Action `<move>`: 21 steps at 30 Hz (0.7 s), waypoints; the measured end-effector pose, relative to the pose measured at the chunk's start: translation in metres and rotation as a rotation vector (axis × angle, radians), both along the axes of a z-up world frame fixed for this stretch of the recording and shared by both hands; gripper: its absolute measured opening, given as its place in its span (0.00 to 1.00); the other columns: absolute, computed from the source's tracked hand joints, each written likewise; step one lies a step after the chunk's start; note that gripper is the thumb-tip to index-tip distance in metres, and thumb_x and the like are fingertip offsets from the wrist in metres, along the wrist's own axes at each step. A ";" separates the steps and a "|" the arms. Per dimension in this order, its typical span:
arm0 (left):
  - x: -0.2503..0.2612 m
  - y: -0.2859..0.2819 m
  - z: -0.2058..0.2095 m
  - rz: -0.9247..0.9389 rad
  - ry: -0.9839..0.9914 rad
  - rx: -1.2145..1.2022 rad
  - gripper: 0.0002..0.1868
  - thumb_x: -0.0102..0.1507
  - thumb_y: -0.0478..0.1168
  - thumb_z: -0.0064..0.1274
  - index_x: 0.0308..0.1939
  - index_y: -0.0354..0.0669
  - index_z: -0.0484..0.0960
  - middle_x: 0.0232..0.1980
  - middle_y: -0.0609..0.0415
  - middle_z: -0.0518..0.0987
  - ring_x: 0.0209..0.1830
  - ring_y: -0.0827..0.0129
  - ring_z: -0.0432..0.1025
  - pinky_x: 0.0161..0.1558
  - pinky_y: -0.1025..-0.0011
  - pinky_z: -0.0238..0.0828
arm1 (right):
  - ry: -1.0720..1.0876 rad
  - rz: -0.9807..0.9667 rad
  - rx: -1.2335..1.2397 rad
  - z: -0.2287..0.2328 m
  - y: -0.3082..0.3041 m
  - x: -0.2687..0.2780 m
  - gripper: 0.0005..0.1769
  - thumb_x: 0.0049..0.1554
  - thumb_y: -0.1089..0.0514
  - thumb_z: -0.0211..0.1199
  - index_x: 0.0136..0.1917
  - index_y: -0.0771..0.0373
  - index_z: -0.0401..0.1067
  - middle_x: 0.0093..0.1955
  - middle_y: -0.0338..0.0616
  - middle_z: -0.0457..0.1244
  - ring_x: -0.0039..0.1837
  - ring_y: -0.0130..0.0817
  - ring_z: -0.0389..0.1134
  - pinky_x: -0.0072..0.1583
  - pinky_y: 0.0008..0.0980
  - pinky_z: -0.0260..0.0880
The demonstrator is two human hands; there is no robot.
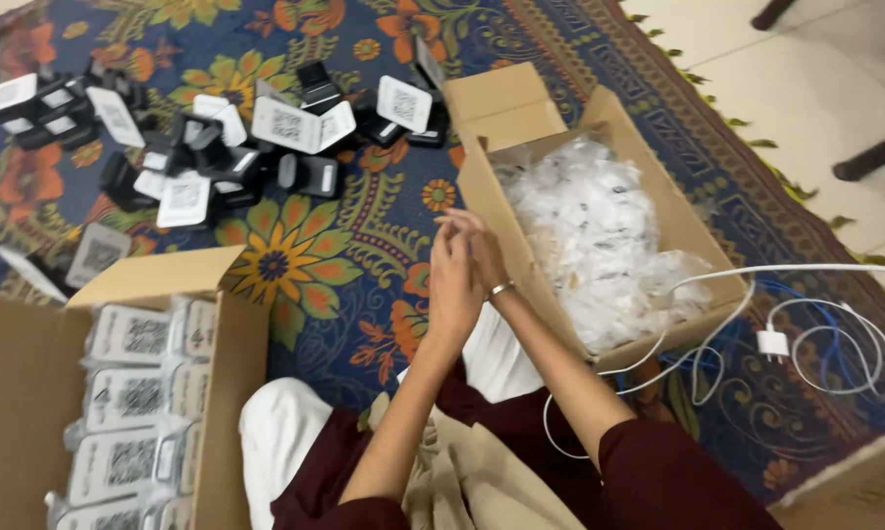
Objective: The person sorts QR-coded electronic units, places them into individual plastic bags, and packs them into cardboard boxes.
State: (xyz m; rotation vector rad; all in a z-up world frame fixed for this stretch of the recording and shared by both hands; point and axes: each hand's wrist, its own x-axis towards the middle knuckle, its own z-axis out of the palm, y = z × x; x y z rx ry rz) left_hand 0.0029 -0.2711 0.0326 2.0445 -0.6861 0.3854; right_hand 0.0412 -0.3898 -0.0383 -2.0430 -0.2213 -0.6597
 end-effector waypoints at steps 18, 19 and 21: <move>-0.035 -0.080 -0.040 -0.154 0.265 -0.157 0.20 0.63 0.28 0.49 0.60 0.37 0.73 0.66 0.33 0.70 0.68 0.39 0.65 0.67 0.54 0.62 | 0.149 -0.721 0.026 -0.070 -0.149 -0.065 0.16 0.52 0.64 0.70 0.54 0.52 0.83 0.56 0.41 0.70 0.59 0.42 0.69 0.63 0.38 0.66; -0.031 -0.074 -0.047 -0.097 0.263 -0.189 0.16 0.68 0.31 0.50 0.60 0.36 0.74 0.64 0.35 0.73 0.67 0.42 0.67 0.65 0.56 0.64 | 0.019 -0.650 0.104 -0.030 -0.134 -0.071 0.13 0.56 0.66 0.68 0.55 0.56 0.81 0.55 0.39 0.71 0.59 0.36 0.70 0.63 0.33 0.67; -0.025 -0.061 -0.034 -0.049 0.318 -0.257 0.16 0.68 0.35 0.49 0.60 0.35 0.74 0.61 0.37 0.74 0.61 0.49 0.70 0.57 0.62 0.69 | 0.014 -0.478 0.436 0.001 -0.112 -0.075 0.12 0.57 0.68 0.66 0.54 0.60 0.79 0.55 0.36 0.69 0.56 0.30 0.68 0.60 0.29 0.67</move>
